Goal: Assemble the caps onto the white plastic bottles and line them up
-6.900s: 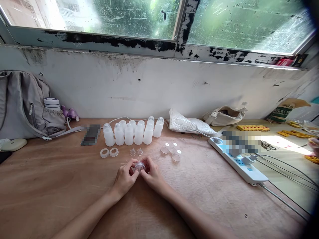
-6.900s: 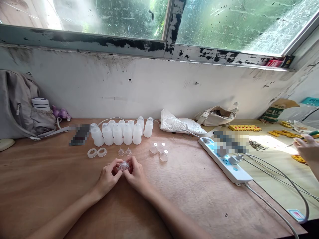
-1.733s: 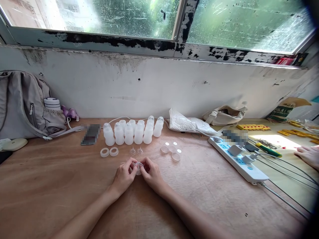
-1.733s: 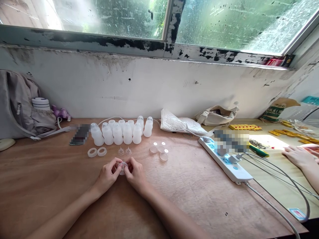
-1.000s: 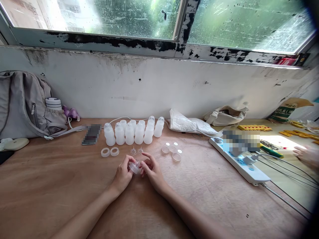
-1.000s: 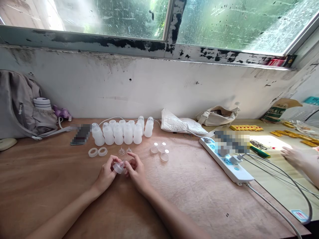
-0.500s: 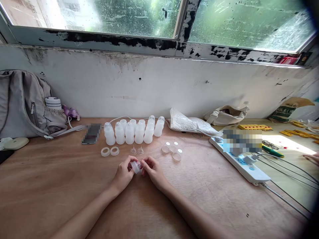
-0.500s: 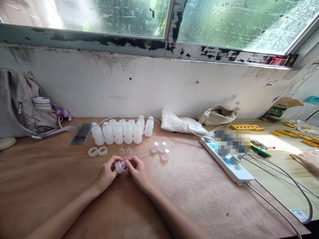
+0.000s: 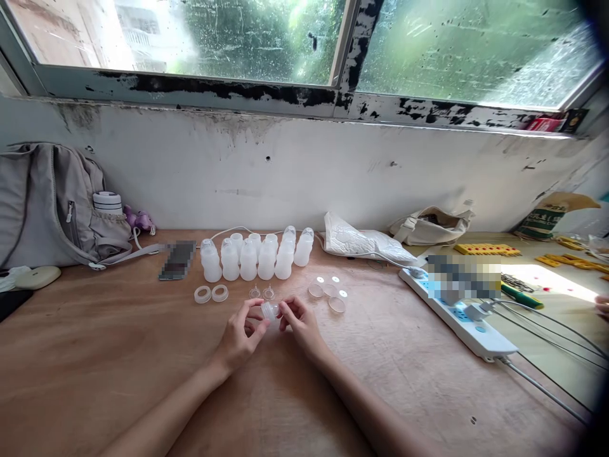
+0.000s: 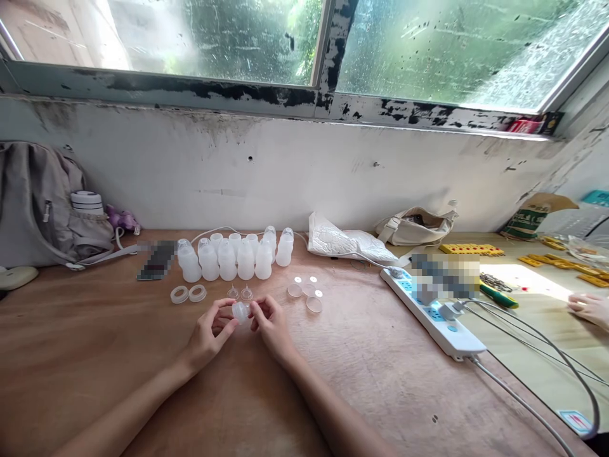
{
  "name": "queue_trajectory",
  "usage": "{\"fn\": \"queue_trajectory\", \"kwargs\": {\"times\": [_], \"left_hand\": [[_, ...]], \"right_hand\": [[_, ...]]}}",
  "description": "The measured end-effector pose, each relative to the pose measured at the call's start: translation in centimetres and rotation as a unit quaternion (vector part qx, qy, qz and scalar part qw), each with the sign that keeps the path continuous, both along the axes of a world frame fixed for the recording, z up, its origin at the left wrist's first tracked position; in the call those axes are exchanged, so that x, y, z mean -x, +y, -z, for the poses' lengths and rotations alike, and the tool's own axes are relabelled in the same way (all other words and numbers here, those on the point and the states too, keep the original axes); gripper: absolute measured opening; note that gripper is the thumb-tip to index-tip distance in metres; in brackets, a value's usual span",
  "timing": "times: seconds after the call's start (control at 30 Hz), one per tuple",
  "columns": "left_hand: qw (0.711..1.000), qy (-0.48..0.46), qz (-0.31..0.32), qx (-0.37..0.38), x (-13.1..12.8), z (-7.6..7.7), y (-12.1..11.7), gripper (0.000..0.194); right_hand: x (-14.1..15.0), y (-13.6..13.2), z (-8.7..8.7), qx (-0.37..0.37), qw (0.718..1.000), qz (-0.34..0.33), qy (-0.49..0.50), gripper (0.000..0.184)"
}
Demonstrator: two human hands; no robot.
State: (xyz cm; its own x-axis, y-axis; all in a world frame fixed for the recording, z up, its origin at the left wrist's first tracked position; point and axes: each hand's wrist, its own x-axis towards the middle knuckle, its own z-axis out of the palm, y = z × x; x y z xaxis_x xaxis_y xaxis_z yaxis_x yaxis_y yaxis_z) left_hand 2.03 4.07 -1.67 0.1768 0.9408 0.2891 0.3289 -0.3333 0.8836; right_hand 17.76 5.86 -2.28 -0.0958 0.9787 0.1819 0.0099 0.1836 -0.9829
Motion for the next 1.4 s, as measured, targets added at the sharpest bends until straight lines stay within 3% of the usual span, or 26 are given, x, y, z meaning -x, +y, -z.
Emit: {"fn": "queue_trajectory", "kwargs": {"times": [0.13, 0.27, 0.37, 0.47, 0.63, 0.8, 1.17, 1.27, 1.4], "left_hand": [[0.991, 0.063, -0.038, -0.113, 0.4, -2.8, 1.4, 0.022], [0.969, 0.147, -0.066, -0.189, 0.3, -8.4, 6.6, 0.022], [0.942, 0.31, -0.051, -0.119, -0.3, -12.3, 12.1, 0.028], [0.927, 0.369, -0.01, -0.058, -1.1, -14.5, 16.7, 0.028], [0.888, 0.457, 0.03, 0.031, -2.4, -14.2, 20.6, 0.028], [0.861, 0.505, 0.027, 0.044, -4.2, -13.4, 22.3, 0.031], [0.827, 0.562, 0.024, 0.006, -6.5, -12.6, 22.5, 0.025], [0.827, 0.561, 0.017, -0.011, -6.2, -13.2, 22.3, 0.023], [0.836, 0.546, -0.011, -0.047, -5.3, -15.4, 22.3, 0.023]], "right_hand": [[-1.5, 1.2, 0.3, -0.01, 0.998, 0.06, -0.001, 0.027], [-2.9, 2.2, 0.4, -0.034, 0.99, 0.12, -0.06, 0.028], [-3.5, 2.5, 0.3, -0.081, 0.977, 0.151, -0.124, 0.029], [-3.9, 2.6, 0.3, -0.109, 0.966, 0.158, -0.173, 0.032], [-4.2, 2.7, 0.5, -0.131, 0.957, 0.163, -0.202, 0.033], [-4.2, 2.8, 0.7, -0.138, 0.951, 0.156, -0.23, 0.03], [-3.9, 2.7, 0.9, -0.148, 0.947, 0.142, -0.246, 0.028], [-3.9, 2.7, 1.0, -0.155, 0.948, 0.14, -0.238, 0.028], [-3.7, 2.6, 1.1, -0.155, 0.95, 0.138, -0.233, 0.028]]}}
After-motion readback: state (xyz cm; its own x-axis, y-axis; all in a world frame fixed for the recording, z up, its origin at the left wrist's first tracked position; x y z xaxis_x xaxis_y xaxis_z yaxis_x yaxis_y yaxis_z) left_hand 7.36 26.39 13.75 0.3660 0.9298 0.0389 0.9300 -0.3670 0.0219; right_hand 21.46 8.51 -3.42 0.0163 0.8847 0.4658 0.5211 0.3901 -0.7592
